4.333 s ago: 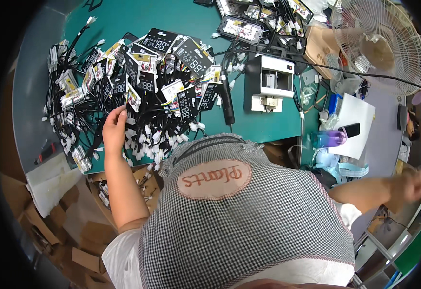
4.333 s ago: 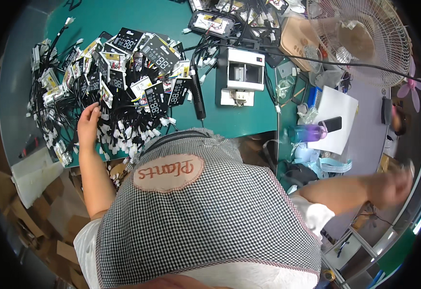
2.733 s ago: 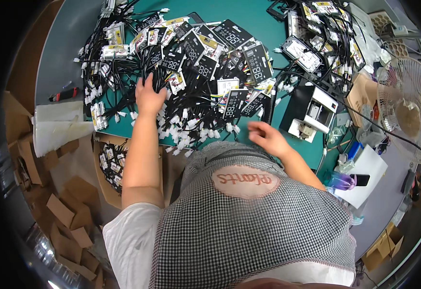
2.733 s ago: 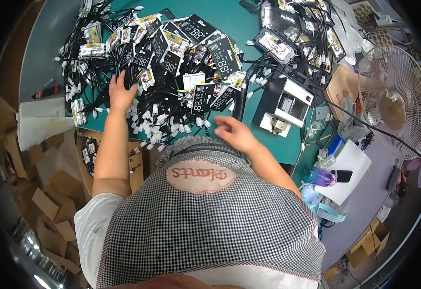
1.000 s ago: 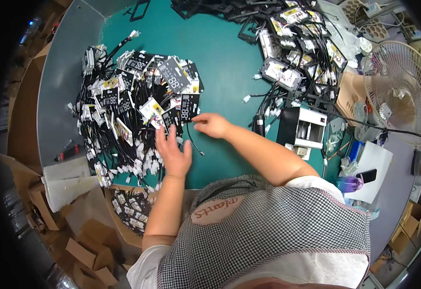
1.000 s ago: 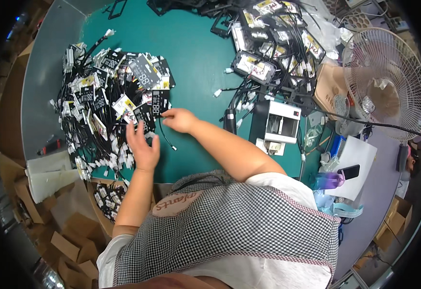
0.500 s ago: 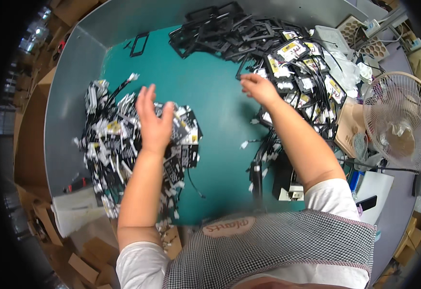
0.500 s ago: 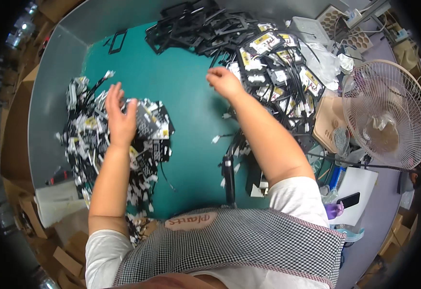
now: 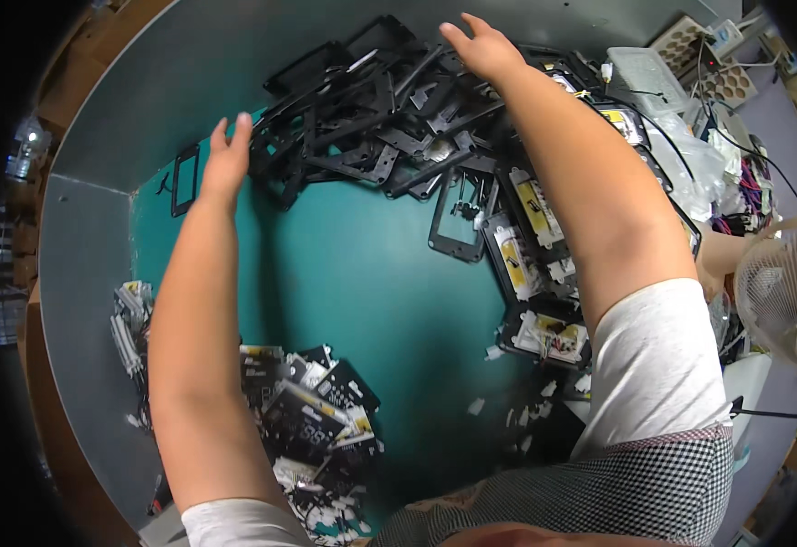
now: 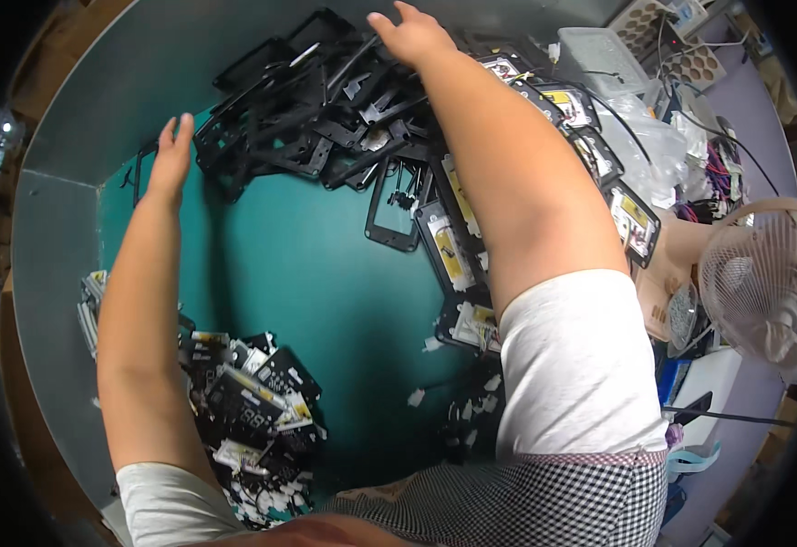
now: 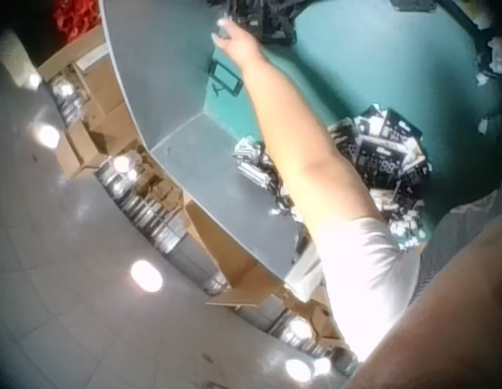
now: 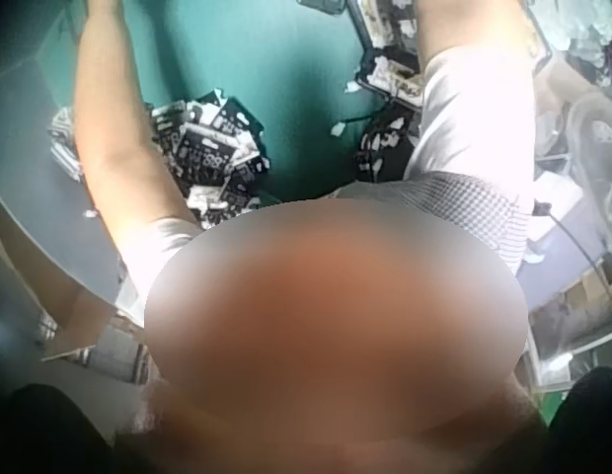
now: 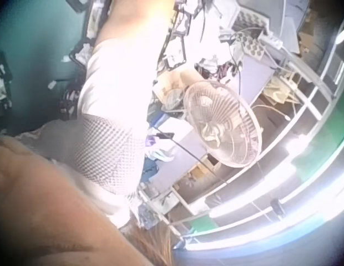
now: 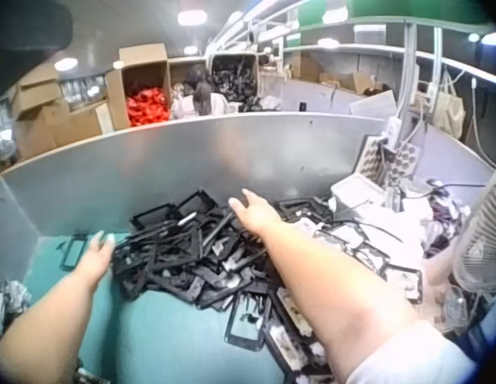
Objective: The person assembles small electronic devices at a workbench. They pick up circuit boards and wires, connect components, and place assembled units into a pile. The person also handles black plastic frames and uses a screwdriver to secure parts.
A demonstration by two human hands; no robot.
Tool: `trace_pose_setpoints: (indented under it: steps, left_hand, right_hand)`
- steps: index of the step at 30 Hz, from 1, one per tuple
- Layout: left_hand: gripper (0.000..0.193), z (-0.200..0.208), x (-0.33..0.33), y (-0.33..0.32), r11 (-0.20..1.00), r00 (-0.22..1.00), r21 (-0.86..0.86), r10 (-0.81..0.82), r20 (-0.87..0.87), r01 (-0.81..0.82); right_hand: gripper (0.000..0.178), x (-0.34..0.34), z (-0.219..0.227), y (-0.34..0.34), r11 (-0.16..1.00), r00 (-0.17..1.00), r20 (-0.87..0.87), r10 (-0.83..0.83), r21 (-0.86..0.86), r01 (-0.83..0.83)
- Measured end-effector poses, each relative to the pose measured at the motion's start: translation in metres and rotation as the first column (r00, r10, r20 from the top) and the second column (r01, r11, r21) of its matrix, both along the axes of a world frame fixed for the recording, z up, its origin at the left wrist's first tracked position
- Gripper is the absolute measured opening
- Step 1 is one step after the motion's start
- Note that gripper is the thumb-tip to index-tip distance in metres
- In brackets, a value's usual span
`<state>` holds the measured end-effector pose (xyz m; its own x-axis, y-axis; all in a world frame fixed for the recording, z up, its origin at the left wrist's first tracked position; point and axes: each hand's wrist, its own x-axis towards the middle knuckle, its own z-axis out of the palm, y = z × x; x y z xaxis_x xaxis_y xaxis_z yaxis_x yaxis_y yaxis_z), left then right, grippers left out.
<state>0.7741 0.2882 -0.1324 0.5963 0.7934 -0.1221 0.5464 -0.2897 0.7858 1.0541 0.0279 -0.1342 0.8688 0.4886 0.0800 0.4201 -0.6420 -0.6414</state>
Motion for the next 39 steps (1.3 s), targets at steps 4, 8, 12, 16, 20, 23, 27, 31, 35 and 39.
trace_pose_setpoints:
  steps: [4,8,12,16,20,23,27,31,35,39]
  left_hand:
    - [0.09,-0.013,0.049,0.027,0.998,0.998,-0.026,-0.051,0.026,0.052]
    - [0.091,-0.031,0.076,0.033,0.996,0.996,0.002,-0.089,-0.017,0.09]
    - [0.089,-0.039,0.061,0.058,0.991,0.994,-0.076,-0.105,0.034,0.107]
    - [0.08,-0.041,0.014,0.075,0.883,0.8,0.001,-0.425,-0.425,0.469]
    - [0.073,-0.01,-0.037,0.009,0.741,0.611,0.029,-0.53,-0.587,0.671]
    - [0.071,0.006,-0.07,-0.044,0.581,0.412,-0.099,-0.676,-0.61,0.808]
    - [0.069,0.012,-0.119,-0.117,0.446,0.3,-0.157,-0.785,-0.542,0.881]
    - [0.053,0.033,-0.141,-0.141,-0.024,-0.037,-0.483,-0.999,-0.016,0.876]
    - [0.043,0.051,-0.093,-0.031,0.764,0.761,-0.421,-0.609,-0.224,0.489]
    - [0.089,-0.027,-0.133,0.127,0.97,0.797,0.209,0.027,-0.603,0.125]
  right_hand:
    - [0.087,0.004,-0.022,0.032,0.985,0.997,-0.076,0.013,-0.173,-0.026]
    - [0.094,-0.026,-0.031,0.064,0.918,0.94,-0.049,0.338,-0.206,-0.34]
    - [0.094,-0.115,-0.025,0.09,0.678,0.732,-0.088,0.676,-0.315,-0.664]
    - [0.09,-0.2,-0.019,0.074,0.446,0.502,-0.229,0.834,-0.256,-0.858]
    - [0.09,-0.239,-0.003,0.025,0.22,0.309,-0.464,0.83,-0.237,-0.946]
    - [0.086,-0.257,0.009,-0.028,0.075,0.11,-0.633,0.766,-0.082,-0.994]
    - [0.075,-0.266,0.071,-0.051,-0.308,-0.164,-0.79,0.59,-0.033,-0.951]
    - [0.059,-0.238,0.109,-0.042,-0.016,-0.202,-0.678,0.707,0.27,-0.963]
    - [0.045,-0.189,0.094,-0.019,0.555,0.241,-0.679,0.694,0.291,-0.779]
    - [0.051,-0.159,0.03,0.024,0.665,0.634,-0.403,0.66,-0.078,-0.742]
